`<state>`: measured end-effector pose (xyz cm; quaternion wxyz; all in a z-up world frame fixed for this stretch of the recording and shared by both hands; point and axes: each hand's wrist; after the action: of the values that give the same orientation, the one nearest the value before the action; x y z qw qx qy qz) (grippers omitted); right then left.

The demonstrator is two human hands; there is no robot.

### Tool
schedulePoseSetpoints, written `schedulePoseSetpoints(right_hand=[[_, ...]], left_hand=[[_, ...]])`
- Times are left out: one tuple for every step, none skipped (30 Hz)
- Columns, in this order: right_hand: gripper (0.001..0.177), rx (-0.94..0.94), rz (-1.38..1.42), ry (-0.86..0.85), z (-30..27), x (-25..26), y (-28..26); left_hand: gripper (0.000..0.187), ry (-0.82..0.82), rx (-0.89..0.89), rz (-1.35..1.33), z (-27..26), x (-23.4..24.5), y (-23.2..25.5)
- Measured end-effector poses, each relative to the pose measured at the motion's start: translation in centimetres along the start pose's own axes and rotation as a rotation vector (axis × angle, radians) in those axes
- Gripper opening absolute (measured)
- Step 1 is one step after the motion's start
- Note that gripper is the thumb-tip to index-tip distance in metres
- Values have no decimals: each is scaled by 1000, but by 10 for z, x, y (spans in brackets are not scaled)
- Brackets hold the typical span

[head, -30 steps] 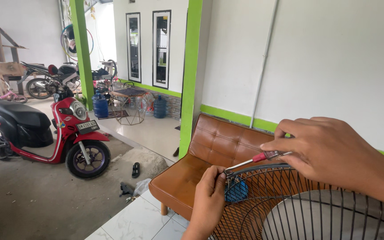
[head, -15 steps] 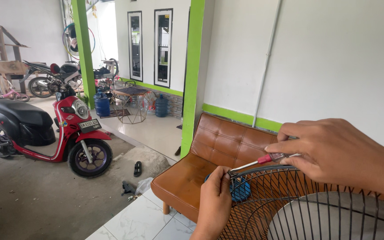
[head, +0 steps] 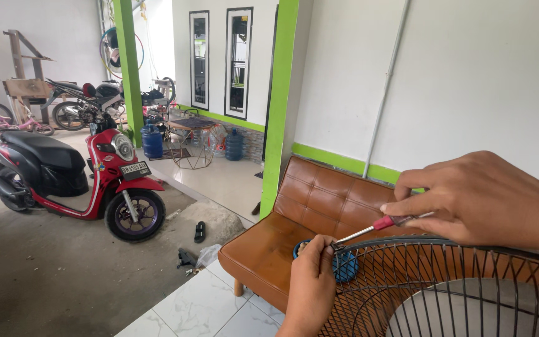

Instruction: The person uses a screwdriver to tighten screws on the front grille of a standing fan. They rotate the fan slightly to access different screw locations and continue tightening throughout the clip.

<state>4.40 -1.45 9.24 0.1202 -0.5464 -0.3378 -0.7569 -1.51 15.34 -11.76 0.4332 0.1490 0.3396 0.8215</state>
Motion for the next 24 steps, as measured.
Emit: schedulePoseSetpoints(right_hand=[[33,2,31,-8,2,0,2],[31,-2,84,-29,4,-1,1],[30,15,121,-41,6,1,1],[29,32,158,-55,7,2,-1],[29,72,180,-60,8,5,-2],[28,111,202,-64,9,8,-4],[23,21,90,-136,10,11,-6],[19,-70,-21,-205,9,14,-7],[15,-163,-131,-273,9,15,-9],[14,-162,-126,-262,9,16,-10],[14,-162,-121,-250,9,16,-10],[14,-162,-113,-240,8,13,-10],[16,-95,-25,-187,7,10,-9],[20,-28,62,-135,7,6,-7],[25,38,149,-83,6,1,-4],[25,125,168,-23,4,-5,0],[25,212,188,38,3,-10,3],[25,299,211,101,3,-16,7],[27,297,112,78,5,-20,10],[28,293,13,53,6,-25,14],[27,362,-26,91,8,-28,16],[26,429,-64,132,9,-31,19],[24,568,-41,236,11,-33,21],[23,703,-17,344,14,-34,23]], left_hand=[[12,-5,13,-10,0,0,0],[12,-10,24,-18,-1,0,0],[12,-15,36,-25,-2,1,0],[12,-10,21,-27,-2,1,0],[11,-5,7,-29,-3,1,0],[11,0,-7,-31,-3,1,0],[11,-7,-7,-17,-4,1,0],[11,-13,-7,-4,-4,1,0],[11,-19,-8,10,-5,0,-1],[11,-15,4,-1,-5,-1,-1],[11,-10,15,-12,-5,-1,-1],[11,-8,28,-23,-5,0,-2],[11,1,21,-14,-6,0,-2],[10,10,14,-6,-5,1,-3],[10,19,7,1,-5,1,-3],[11,17,24,5,-5,2,-4],[11,14,41,10,-5,3,-4],[12,12,57,17,-4,4,-4],[12,10,68,8,-4,5,-4],[12,8,80,-1,-4,6,-4],[12,7,92,-10,-5,6,-4],[12,9,80,-5,-6,7,-3],[12,11,68,-1,-7,6,-3],[12,12,56,4,-6,6,-2]])
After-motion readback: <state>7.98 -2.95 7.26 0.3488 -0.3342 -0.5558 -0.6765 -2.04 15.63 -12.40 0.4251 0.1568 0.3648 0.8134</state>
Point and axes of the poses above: each hand's wrist, its own z-axis towards the middle knuckle, its own x-axis out of the back of the hand, y = z × x, and after that the axes turned 14 degrees about -x, right-handed
